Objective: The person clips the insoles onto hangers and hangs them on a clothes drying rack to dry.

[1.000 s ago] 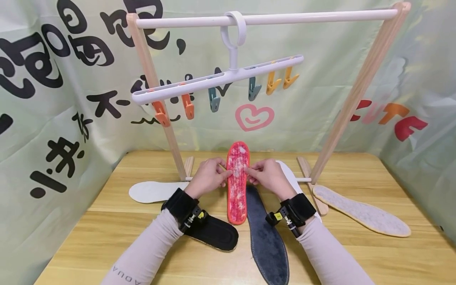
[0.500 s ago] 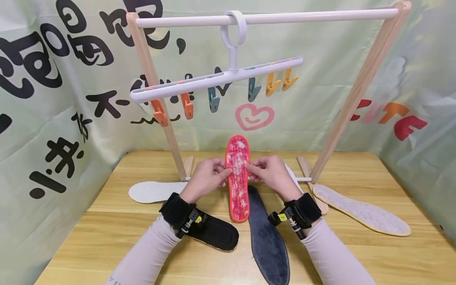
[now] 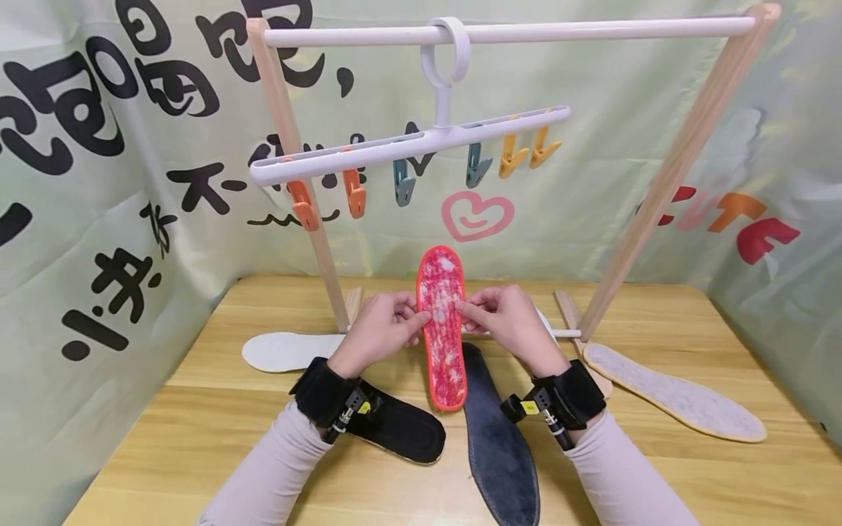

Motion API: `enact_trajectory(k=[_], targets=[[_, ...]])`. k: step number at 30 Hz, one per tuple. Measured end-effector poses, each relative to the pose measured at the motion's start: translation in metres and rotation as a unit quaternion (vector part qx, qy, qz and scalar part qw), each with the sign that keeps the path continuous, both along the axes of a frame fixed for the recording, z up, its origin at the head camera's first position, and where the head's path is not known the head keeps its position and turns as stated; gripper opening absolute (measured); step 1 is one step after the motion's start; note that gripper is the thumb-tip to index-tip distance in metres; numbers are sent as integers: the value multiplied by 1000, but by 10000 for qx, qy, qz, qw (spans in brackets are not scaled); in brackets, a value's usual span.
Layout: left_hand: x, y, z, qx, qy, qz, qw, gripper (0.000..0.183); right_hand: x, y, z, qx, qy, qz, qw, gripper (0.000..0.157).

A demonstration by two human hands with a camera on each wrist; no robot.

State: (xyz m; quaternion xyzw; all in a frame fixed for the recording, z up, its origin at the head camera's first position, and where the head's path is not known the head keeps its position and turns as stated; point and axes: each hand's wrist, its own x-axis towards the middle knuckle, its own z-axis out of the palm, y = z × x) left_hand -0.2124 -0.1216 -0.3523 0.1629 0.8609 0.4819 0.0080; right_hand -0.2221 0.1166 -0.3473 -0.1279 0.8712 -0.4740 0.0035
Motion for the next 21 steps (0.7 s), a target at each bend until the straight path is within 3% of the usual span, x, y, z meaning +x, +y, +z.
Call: enact_trajectory(k=[21], targets=[[17, -12, 27, -94, 347, -137, 9993, 12, 12, -4, 17, 102, 553, 216, 9982, 21]])
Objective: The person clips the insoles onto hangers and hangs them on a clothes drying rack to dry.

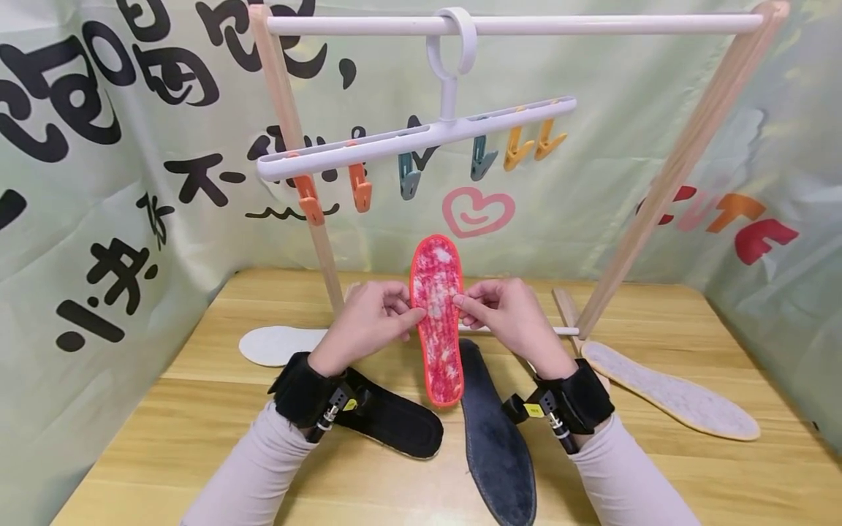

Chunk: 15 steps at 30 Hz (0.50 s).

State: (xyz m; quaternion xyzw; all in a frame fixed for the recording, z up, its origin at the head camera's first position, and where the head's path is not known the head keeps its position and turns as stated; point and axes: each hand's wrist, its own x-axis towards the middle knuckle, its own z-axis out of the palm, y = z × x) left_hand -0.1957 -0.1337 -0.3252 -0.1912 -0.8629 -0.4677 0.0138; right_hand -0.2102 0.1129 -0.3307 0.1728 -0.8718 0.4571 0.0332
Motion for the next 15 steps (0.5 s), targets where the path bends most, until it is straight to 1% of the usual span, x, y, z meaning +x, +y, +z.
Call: enact_trajectory(k=[6, 10, 15], targets=[[6, -8, 5, -57, 36, 31, 10000, 11, 6, -5, 3, -116, 15, 250, 9996, 19], [9, -11, 12, 109, 40, 32, 9999, 9, 11, -6, 8, -155, 23, 314, 9994, 18], [16, -15, 18, 328, -14, 69, 9994, 12, 17, -9, 13, -306, -11, 394, 9988, 15]])
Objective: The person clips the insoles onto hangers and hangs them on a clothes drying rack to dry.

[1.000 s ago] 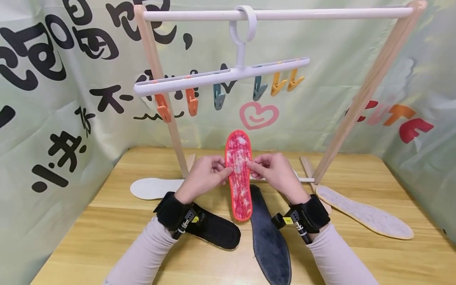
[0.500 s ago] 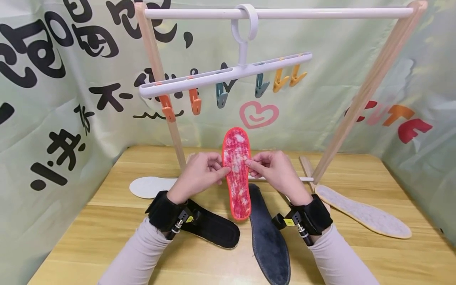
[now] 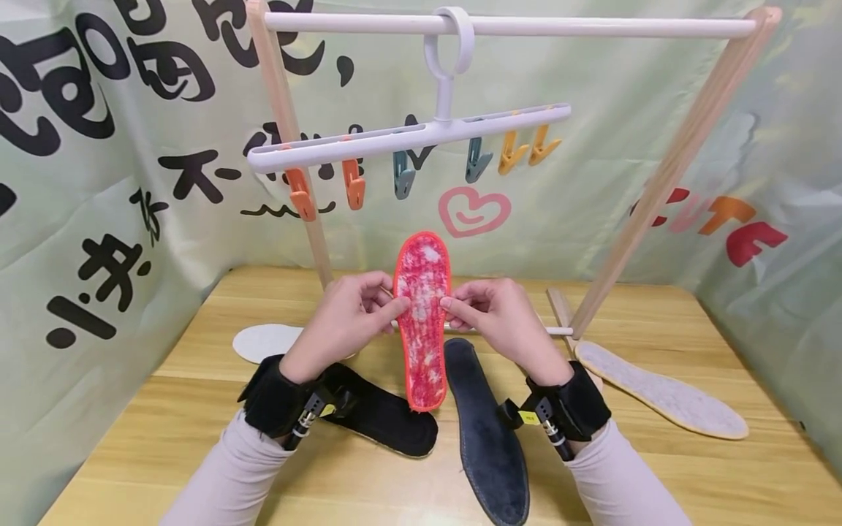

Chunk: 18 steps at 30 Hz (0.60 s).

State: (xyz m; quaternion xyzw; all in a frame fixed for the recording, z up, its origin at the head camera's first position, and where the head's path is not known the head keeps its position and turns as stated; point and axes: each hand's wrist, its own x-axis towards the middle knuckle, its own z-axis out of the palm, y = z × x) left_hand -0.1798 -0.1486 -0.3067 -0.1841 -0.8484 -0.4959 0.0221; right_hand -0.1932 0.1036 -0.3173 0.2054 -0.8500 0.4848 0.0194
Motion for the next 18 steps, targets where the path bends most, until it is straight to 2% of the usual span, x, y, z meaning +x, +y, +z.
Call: enact_trajectory(k=[6, 14, 18], targets=[[5, -6, 4, 104, -55, -11, 9999, 13, 4, -5, 3, -119, -63, 127, 9998, 13], [12, -14, 4, -18, 241, -33, 9997, 12, 11, -10, 5, -73, 2, 284, 9996, 13], [16, -20, 5, -75, 224, -85, 9997, 13, 14, -14, 7, -13, -15, 364, 9993, 13]])
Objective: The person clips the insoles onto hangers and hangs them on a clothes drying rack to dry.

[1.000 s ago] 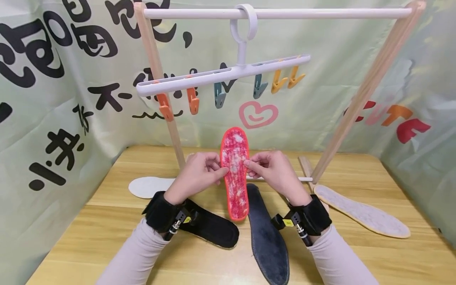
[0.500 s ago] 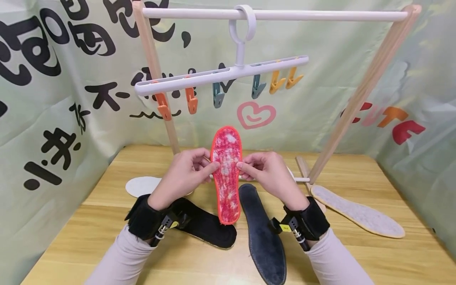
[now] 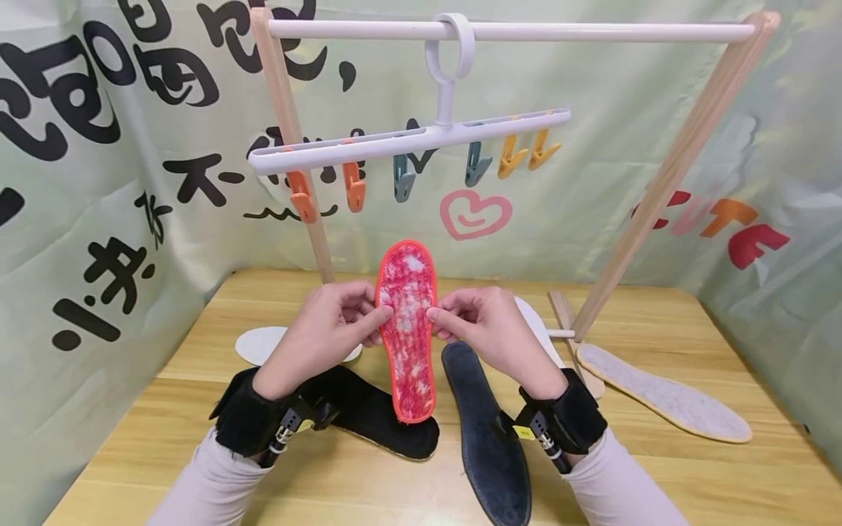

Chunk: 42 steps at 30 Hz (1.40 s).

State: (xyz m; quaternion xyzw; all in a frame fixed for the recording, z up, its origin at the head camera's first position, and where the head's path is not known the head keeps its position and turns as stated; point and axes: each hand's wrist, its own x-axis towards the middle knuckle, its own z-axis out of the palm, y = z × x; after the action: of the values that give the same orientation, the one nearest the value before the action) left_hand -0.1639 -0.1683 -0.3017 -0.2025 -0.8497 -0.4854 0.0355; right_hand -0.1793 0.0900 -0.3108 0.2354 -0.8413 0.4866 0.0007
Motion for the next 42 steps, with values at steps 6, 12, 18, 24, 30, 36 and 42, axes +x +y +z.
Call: enact_trajectory(k=[6, 12, 18, 24, 30, 36, 42], targets=[[4, -6, 1, -110, -135, -24, 9998, 13, 3, -4, 3, 61, -3, 15, 10000, 13], [7, -12, 2, -102, -86, 41, 9999, 13, 5, -9, 8, 189, 77, 88, 9998, 12], [10, -20, 5, -76, 58, 173, 9998, 13, 5, -16, 19, 445, 338, 84, 9984, 14], [11, -29, 10, -98, 298, 390, 9987, 13, 5, -24, 34, 549, 623, -49, 9965, 32], [11, -39, 13, -94, 368, 585, 9976, 14, 6, -36, 49, 257, 629, -34, 9977, 38], [13, -47, 15, -144, 403, 749, 9963, 20, 7, -51, 60, 211, 817, 45, 9964, 41], [14, -51, 14, -103, 389, 777, 9962, 19, 8, -62, 68, 240, 920, 182, 9953, 50]])
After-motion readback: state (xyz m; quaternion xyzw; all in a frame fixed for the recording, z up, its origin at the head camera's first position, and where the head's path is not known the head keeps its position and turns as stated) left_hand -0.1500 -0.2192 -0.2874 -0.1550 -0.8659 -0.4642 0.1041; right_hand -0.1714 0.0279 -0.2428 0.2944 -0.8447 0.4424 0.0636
